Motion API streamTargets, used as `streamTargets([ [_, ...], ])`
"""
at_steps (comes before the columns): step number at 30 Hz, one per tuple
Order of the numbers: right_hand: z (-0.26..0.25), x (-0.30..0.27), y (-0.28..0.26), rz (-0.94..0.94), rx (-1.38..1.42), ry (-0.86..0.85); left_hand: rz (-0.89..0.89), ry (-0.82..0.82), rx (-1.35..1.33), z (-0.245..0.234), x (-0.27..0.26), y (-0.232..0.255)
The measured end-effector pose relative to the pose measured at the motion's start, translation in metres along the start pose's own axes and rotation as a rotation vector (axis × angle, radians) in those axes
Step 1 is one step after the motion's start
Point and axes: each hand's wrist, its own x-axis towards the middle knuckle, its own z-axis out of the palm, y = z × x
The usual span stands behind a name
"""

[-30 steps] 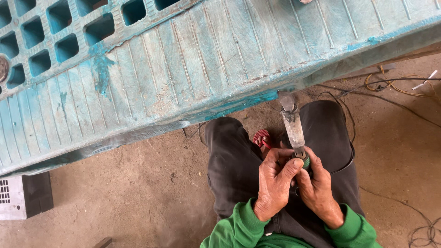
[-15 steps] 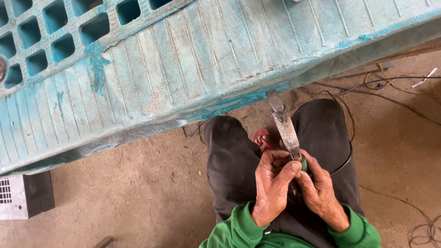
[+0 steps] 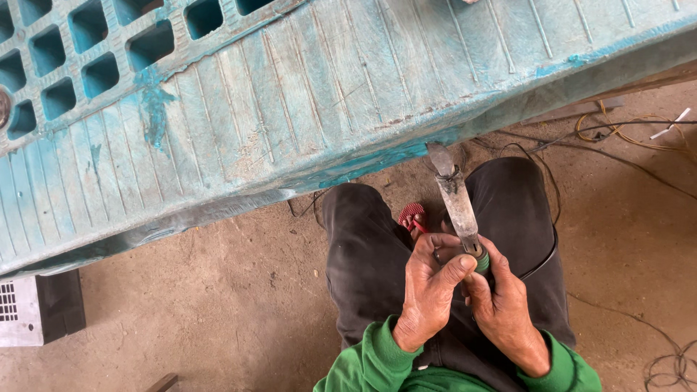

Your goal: The person uses a heated tool and a piece of scrap plastic to patch a hole in a large blue plastic crate. They apply the heated tip to the edges of the hole and the scrap piece, melting and smoothing them together to create a seal.

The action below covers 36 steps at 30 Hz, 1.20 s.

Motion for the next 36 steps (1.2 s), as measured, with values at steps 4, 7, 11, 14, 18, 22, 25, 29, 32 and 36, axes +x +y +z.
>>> streamTargets([
  [4, -0.001, 0.000, 0.000, -0.005, 0.037, -0.004, 0.032, -0.007, 0.039, 0.003, 0.000, 0.002],
  [7, -0.004, 0.001, -0.001, -0.026, 0.048, -0.015, 0.021, -0.015, 0.026, 0.006, 0.000, 0.006],
  [11, -0.010, 0.000, -0.003, -0.031, 0.045, -0.038, 0.038, -0.023, 0.046, 0.008, -0.002, 0.007],
  [14, -0.017, -0.006, -0.005, 0.022, 0.060, -0.063, -0.010, -0.033, -0.001, 0.008, -0.007, 0.003],
  [18, -0.028, -0.013, -0.009, 0.105, -0.022, -0.044, -0.043, -0.063, -0.082, 0.013, -0.012, -0.006],
  [22, -0.036, -0.010, -0.013, -0.007, -0.068, -0.001, -0.030, -0.075, -0.129, 0.020, -0.013, -0.015],
  [25, -0.041, 0.001, -0.019, -0.072, -0.139, 0.033, 0.026, -0.076, -0.167, 0.026, -0.006, -0.016],
  [29, -0.050, 0.005, -0.034, -0.090, -0.244, 0.024, 0.035, -0.070, -0.174, 0.035, -0.001, -0.013],
  [32, -0.063, 0.002, -0.051, -0.042, -0.329, 0.001, 0.015, -0.101, -0.172, 0.043, -0.004, -0.010],
  [36, -0.087, 0.001, -0.071, -0.075, -0.424, -0.041, -0.022, -0.161, -0.144, 0.049, -0.006, -0.009],
])
